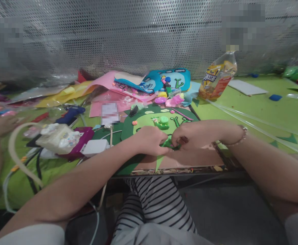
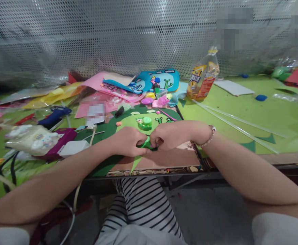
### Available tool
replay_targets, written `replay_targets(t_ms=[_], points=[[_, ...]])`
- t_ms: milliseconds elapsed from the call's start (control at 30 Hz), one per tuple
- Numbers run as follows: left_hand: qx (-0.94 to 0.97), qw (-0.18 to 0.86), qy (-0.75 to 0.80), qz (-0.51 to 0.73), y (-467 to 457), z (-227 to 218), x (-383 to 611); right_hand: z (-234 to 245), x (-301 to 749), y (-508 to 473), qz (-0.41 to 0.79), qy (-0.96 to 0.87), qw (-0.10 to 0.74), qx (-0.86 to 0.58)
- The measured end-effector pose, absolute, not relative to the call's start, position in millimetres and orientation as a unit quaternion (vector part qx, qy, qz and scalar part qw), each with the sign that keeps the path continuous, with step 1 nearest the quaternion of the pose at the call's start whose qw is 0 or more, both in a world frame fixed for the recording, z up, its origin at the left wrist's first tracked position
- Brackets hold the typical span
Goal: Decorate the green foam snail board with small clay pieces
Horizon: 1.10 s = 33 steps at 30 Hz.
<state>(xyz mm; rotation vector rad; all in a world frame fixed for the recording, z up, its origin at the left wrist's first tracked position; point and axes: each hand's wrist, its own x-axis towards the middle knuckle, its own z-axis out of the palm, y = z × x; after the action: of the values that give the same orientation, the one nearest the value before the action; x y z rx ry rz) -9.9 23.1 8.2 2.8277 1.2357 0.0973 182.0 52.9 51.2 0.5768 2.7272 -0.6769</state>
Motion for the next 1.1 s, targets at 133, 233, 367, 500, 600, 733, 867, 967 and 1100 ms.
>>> replay_targets(t_ms=[133,233,367,500,600,733,867,967,1100], points=[[0.914,0.026,0.403,0.031,22.5,9.3,-9.2,51.4,181.7,51.8,-0.239,0.938,0.138,0.209],[0.915,0.020,0.402,0.036,21.8,9.3,-9.1,52.1,181.6,51.0,-0.241,0.938,0.139,0.207],[0.916,0.015,0.398,0.042,21.7,8.5,-10.0,55.3,182.0,50.5,-0.231,0.945,0.110,0.203],[0.918,0.014,0.394,0.040,21.3,9.3,-10.3,56.1,183.1,51.4,-0.223,0.946,0.110,0.207],[0.918,0.013,0.393,0.043,20.8,10.0,-9.9,53.0,184.5,53.5,-0.231,0.941,0.132,0.207],[0.917,0.015,0.396,0.052,20.7,10.0,-9.3,49.2,186.7,56.5,-0.235,0.940,0.132,0.210],[0.917,0.024,0.395,0.045,20.9,10.4,-9.4,49.2,187.6,57.0,-0.240,0.937,0.136,0.214],[0.918,0.025,0.392,0.044,20.8,10.9,-9.7,50.8,187.1,55.3,-0.235,0.938,0.133,0.217],[0.935,0.027,0.346,0.068,21.2,9.6,-11.3,52.2,186.5,53.9,-0.240,0.935,0.141,0.221]])
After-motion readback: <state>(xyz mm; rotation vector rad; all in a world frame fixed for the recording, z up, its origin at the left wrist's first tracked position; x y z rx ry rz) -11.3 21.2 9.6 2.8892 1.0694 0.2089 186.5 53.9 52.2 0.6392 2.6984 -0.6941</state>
